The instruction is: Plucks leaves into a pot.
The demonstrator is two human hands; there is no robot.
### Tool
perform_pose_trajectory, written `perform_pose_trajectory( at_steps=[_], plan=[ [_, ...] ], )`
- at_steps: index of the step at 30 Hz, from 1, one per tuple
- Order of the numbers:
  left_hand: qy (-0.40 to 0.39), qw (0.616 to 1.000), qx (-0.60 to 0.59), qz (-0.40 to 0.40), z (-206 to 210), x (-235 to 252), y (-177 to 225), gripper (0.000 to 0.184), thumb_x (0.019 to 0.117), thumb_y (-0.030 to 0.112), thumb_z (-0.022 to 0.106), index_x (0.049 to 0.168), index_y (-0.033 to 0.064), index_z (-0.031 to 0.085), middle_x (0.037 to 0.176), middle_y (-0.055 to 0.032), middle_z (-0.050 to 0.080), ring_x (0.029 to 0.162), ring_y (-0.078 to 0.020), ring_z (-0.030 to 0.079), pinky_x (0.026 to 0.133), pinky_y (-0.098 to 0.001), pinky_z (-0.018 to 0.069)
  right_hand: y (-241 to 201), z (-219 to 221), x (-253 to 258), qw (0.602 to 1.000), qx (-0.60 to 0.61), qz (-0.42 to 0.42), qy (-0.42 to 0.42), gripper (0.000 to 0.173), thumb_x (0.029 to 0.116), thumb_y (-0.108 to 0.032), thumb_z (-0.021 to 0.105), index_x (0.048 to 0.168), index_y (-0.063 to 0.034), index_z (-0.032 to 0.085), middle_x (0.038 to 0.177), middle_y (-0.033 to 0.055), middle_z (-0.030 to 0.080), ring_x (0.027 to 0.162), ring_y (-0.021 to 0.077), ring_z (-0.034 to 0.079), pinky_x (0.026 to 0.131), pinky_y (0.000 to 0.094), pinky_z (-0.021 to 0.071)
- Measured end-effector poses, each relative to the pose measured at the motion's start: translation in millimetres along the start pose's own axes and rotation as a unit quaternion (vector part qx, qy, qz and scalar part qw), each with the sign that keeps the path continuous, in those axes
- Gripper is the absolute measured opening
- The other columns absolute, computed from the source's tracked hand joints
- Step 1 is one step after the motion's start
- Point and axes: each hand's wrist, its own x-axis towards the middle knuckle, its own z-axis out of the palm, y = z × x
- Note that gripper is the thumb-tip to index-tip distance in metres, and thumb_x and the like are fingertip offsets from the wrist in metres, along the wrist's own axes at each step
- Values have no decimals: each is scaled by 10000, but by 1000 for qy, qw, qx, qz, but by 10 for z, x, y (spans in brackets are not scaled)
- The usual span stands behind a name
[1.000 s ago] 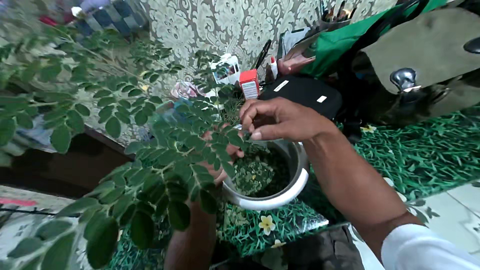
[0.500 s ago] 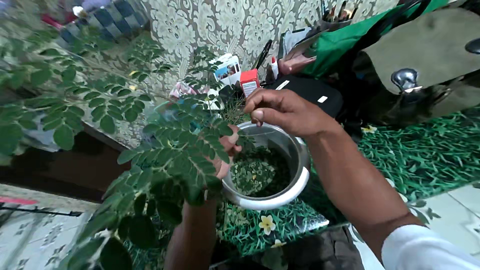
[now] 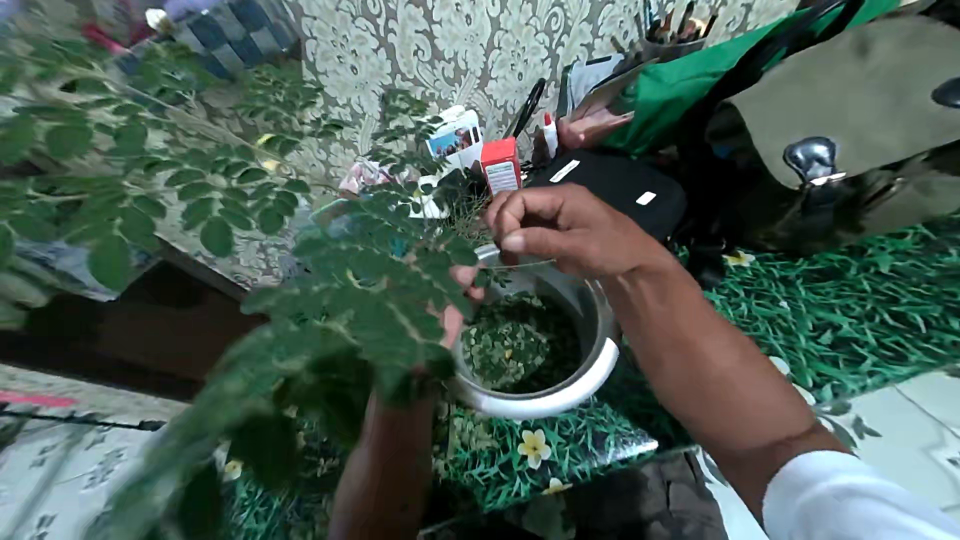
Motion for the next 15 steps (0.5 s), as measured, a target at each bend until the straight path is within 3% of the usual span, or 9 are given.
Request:
perform_pose_trajectory(
  at_steps=[4, 8, 11, 15],
  plan=[
    [42, 999, -18, -2, -18, 34, 19, 121, 911, 131, 763, 994, 210, 727, 937, 5, 715, 751, -85, 679, 709, -267, 607, 0, -127, -44, 999, -9, 35, 7, 286, 1053, -330, 515, 1006, -89, 662, 992, 17, 660, 790, 97, 646, 675, 304, 596],
    [77, 997, -10, 15, -19, 58, 23, 110, 958, 91, 687, 978, 198, 698, 931, -9, 712, 756, -107, 687, 714, -281, 613, -2, -123, -41, 999, 16, 35, -38, 239, 1043, -238, 532, 1133, -48, 646, 988, 35, 665, 764, 105, 645, 661, 298, 593],
    [102, 994, -15, 24, -10, 63, 21, 102, 969, 77, 666, 971, 178, 685, 930, -27, 709, 742, -120, 689, 688, -288, 616, 9, -81, -27, 998, -5, 40, -46, 226, 1022, -179, 549, 1139, -11, 644, 978, 58, 665, 771, 110, 645, 665, 295, 591],
    [124, 992, -4, 34, 12, 61, 28, 116, 976, 62, 650, 970, 177, 665, 914, -22, 703, 710, -114, 683, 653, -275, 612, 6, 5, 10, 996, -32, 68, -45, 305, 941, -255, 678, 1144, -29, 655, 997, 23, 662, 845, 71, 645, 732, 250, 583]
  ],
)
